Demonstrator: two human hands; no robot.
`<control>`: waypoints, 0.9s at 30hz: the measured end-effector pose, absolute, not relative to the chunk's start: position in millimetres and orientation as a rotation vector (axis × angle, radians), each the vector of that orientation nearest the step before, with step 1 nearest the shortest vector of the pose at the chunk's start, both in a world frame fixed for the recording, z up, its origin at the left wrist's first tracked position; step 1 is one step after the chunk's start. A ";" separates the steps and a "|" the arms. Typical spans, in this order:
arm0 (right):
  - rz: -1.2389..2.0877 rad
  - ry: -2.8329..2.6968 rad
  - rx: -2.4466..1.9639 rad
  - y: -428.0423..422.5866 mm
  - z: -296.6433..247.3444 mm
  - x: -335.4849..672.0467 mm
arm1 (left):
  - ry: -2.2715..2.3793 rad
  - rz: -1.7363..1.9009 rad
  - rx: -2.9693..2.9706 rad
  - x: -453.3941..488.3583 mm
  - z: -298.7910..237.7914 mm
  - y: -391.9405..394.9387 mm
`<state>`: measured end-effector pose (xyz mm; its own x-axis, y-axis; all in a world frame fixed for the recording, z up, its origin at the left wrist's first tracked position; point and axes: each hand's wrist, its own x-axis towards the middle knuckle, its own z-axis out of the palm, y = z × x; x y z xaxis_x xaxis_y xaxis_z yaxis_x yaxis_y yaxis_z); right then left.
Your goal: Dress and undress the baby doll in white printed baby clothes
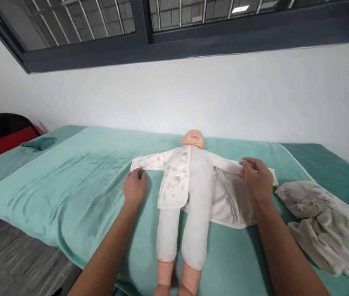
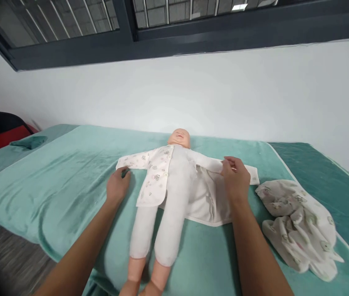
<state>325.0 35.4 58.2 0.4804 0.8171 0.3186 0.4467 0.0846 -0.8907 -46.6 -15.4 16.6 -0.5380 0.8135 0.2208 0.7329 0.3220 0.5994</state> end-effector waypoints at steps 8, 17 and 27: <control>0.605 -0.800 -1.476 52.7 46.1 346.9 | 2.276 1.396 1.338 -26.3 36.3 -45.0; 1.088 -0.304 -0.835 59.2 47.9 361.2 | 1.562 1.005 2.154 78.6 107.8 18.5; 1.229 -0.553 -0.741 78.6 28.1 363.1 | 1.305 0.161 2.695 162.9 139.9 58.4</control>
<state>363.1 78.6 28.1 0.2571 0.9663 -0.0129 -0.6309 0.1577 -0.7597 162.9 58.4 139.9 0.6174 0.7860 0.0338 0.7706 -0.6128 0.1749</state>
